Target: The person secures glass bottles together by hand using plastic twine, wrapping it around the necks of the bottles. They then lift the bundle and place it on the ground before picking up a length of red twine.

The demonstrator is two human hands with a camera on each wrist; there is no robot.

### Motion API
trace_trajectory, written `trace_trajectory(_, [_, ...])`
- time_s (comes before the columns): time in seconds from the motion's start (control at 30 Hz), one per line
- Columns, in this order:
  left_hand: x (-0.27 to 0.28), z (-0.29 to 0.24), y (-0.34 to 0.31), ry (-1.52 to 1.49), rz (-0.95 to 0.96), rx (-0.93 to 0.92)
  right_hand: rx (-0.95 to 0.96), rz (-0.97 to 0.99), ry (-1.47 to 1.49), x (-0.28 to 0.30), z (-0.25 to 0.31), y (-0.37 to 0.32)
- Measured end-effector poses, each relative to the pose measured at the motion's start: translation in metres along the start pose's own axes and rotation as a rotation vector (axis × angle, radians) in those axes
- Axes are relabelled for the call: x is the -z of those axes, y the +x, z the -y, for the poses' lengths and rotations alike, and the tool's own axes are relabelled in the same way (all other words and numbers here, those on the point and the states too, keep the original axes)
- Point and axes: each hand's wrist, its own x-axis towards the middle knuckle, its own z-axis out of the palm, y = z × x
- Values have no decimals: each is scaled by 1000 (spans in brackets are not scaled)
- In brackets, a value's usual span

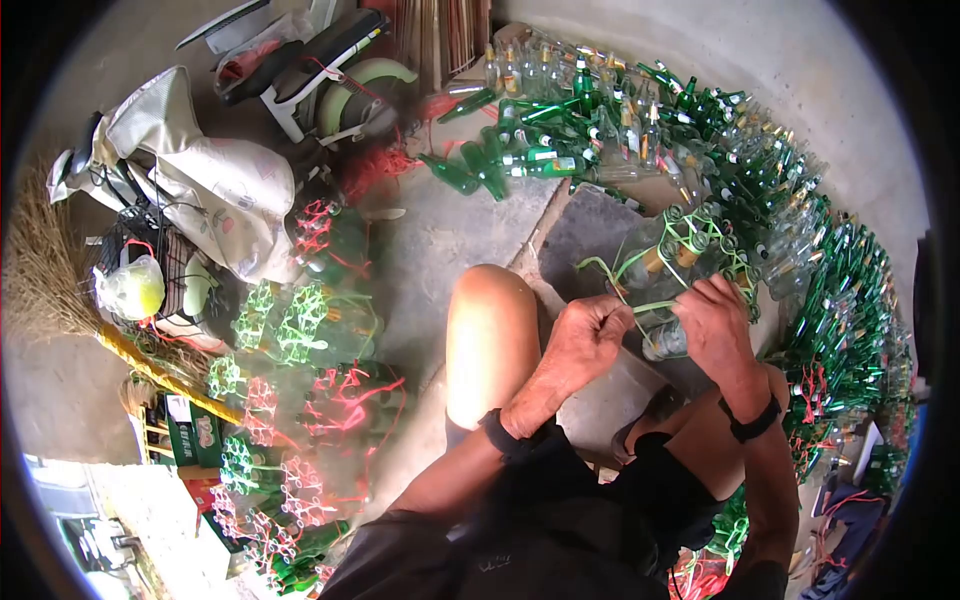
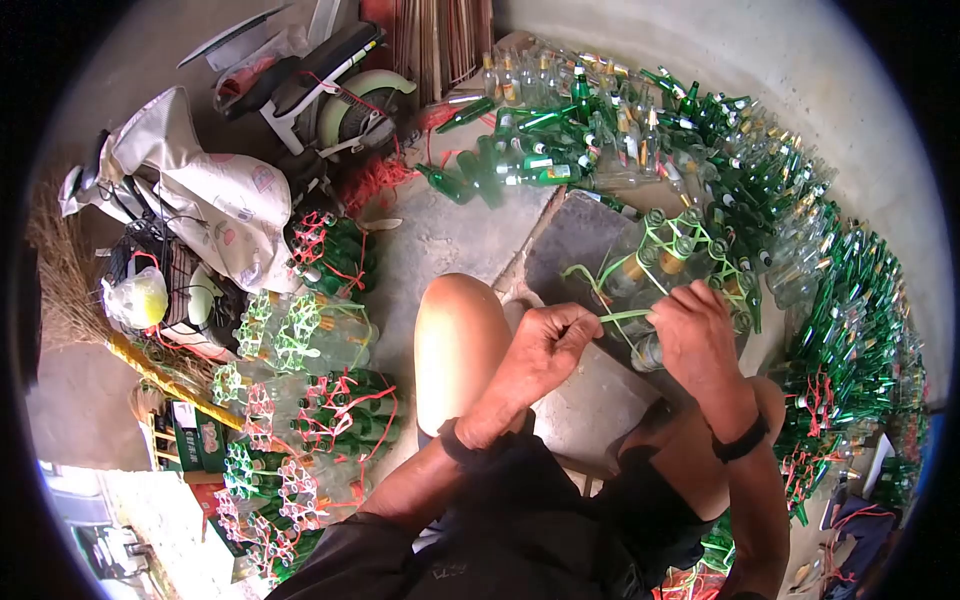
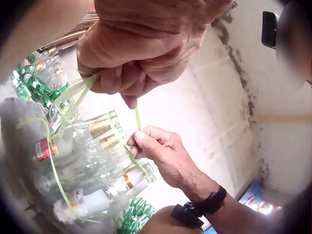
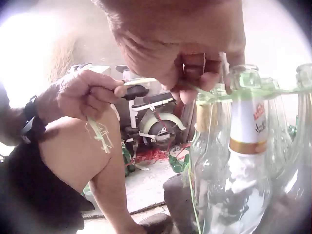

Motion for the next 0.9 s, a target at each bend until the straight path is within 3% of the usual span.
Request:
trace_trajectory(0.17, [21, -28, 3, 96, 17, -60, -103, -38, 206, -7, -20, 3])
trace_trajectory(0.23, [25, -31, 3, 54, -25, 6, -178, -143, 367, -12, -23, 0])
trace_trajectory(0.3, [36, -43, 0, 99, -7, 141, -294, -121, 493, -16, -25, -2])
trace_trajectory(0.37, [35, -45, 2, 214, -52, -68, -332, -94, 492, -10, -29, -1])
trace_trajectory(0.43, [38, -66, -1, 336, -78, 53, -417, 19, 683, -5, -32, -2])
trace_trajectory(0.67, [45, -92, -20, 342, -139, 65, -466, 43, 917, -5, -46, -7])
trace_trajectory(0.77, [53, -85, -18, 395, -155, 71, -466, 37, 955, -1, -46, -4])
trace_trajectory(0.9, [74, -41, -1, 585, -161, -89, -522, 107, 947, 14, -43, -1])
